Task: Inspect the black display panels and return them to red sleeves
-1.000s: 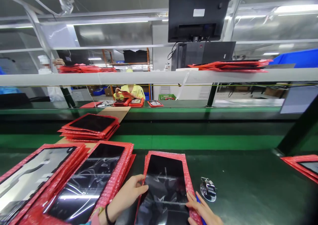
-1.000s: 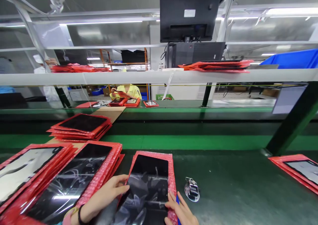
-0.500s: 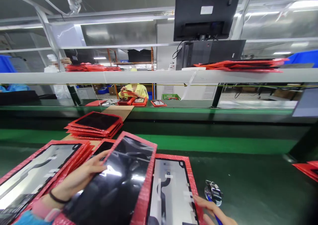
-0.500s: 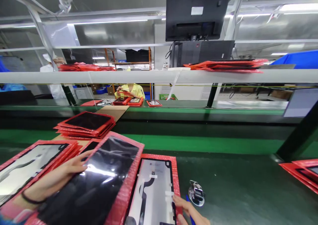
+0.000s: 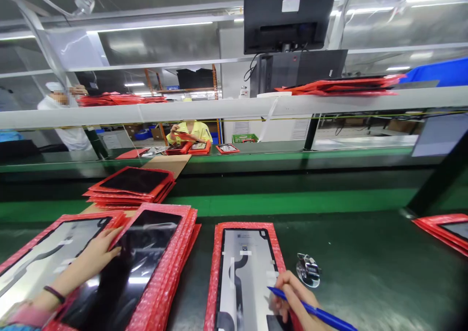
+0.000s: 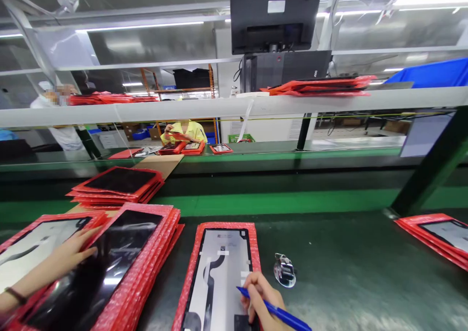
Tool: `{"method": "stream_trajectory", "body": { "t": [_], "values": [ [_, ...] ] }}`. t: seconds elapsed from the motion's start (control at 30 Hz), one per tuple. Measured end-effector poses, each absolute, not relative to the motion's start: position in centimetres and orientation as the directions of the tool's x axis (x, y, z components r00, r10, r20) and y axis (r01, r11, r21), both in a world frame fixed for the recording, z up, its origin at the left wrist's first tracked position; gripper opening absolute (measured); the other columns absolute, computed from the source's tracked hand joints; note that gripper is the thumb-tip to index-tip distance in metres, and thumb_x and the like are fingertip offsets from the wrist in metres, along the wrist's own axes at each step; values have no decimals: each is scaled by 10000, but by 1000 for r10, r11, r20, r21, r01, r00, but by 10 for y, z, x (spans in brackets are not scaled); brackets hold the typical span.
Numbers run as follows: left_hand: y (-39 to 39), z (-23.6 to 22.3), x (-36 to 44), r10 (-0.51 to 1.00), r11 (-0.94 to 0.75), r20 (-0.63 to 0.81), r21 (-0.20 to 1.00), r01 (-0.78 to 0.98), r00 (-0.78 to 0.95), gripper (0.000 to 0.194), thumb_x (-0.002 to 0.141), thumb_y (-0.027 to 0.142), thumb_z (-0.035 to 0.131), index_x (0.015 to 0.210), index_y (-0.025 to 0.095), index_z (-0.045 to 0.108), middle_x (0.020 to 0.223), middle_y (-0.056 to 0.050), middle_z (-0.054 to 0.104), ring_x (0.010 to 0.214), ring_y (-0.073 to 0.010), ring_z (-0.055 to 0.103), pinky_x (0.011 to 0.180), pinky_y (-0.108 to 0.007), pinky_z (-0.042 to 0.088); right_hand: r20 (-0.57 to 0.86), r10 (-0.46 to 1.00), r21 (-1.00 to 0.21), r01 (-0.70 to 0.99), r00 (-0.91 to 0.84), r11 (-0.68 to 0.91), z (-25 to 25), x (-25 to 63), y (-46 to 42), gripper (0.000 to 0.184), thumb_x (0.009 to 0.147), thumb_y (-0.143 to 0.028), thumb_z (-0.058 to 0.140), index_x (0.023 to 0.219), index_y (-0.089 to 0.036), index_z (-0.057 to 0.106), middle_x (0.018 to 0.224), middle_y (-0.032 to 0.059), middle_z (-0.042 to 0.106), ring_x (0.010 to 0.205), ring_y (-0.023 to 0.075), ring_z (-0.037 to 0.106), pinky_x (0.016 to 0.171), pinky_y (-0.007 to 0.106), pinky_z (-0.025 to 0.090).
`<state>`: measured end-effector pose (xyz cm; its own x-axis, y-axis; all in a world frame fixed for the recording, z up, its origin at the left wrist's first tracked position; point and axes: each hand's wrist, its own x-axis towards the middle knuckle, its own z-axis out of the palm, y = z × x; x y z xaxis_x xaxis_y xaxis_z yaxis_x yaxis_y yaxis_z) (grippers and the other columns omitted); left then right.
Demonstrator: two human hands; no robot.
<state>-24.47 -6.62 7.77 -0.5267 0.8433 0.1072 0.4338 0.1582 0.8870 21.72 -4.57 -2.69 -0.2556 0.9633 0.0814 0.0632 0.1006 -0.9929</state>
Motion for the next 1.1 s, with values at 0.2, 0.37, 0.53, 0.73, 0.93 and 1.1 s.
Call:
{"method": "stream_trajectory", "body": {
  "t": [0.2,0.37,0.53,0.73,0.93,1.1],
  "values": [
    [-54,62,-148,947,118,-22,952,281,-321,373,546,354,768,885,227,679,978,-79,690,1052,-335,594,994,-431,399,79,983,-956,266,-166,122,-27,212,-44,249,723,-354,648,620,-216,468,563,-36,525,538,139,501,506,233,387],
    [-60,34,-61,952,306,-305,952,13,-34,314,533,260,742,826,160,692,866,-98,679,773,-240,642,710,-372,514,162,966,-820,517,-200,245,-26,213,-47,285,778,-294,548,554,-227,385,519,-43,468,535,144,467,532,245,332],
    [-61,35,-33,908,418,-417,900,-123,36,315,548,158,685,861,135,652,890,-85,657,801,-187,615,758,-329,483,165,956,-794,542,-244,275,-28,213,-49,269,758,-243,545,555,-227,370,523,-44,459,535,148,453,547,258,302],
    [-52,38,-36,863,497,-505,847,-190,2,368,547,164,679,899,153,573,766,-34,657,741,-158,615,726,-301,463,153,959,-832,492,-237,255,-30,213,-50,286,724,-215,557,552,-230,329,517,-55,382,528,142,399,552,268,268],
    [-39,38,-25,859,511,-509,842,-176,61,274,549,227,766,740,156,584,609,4,641,542,-119,573,550,-246,407,100,972,-948,275,-215,158,-30,213,-42,325,793,-363,528,578,-242,317,533,-60,370,509,125,401,520,243,316],
    [-33,38,12,913,403,-372,883,-239,164,313,535,172,755,817,127,628,758,-88,728,682,-224,676,711,-342,495,20,968,-993,107,-251,48,-31,213,-38,438,832,-628,475,663,-225,445,391,-82,444,311,75,283,365,207,210]
  ]
}}
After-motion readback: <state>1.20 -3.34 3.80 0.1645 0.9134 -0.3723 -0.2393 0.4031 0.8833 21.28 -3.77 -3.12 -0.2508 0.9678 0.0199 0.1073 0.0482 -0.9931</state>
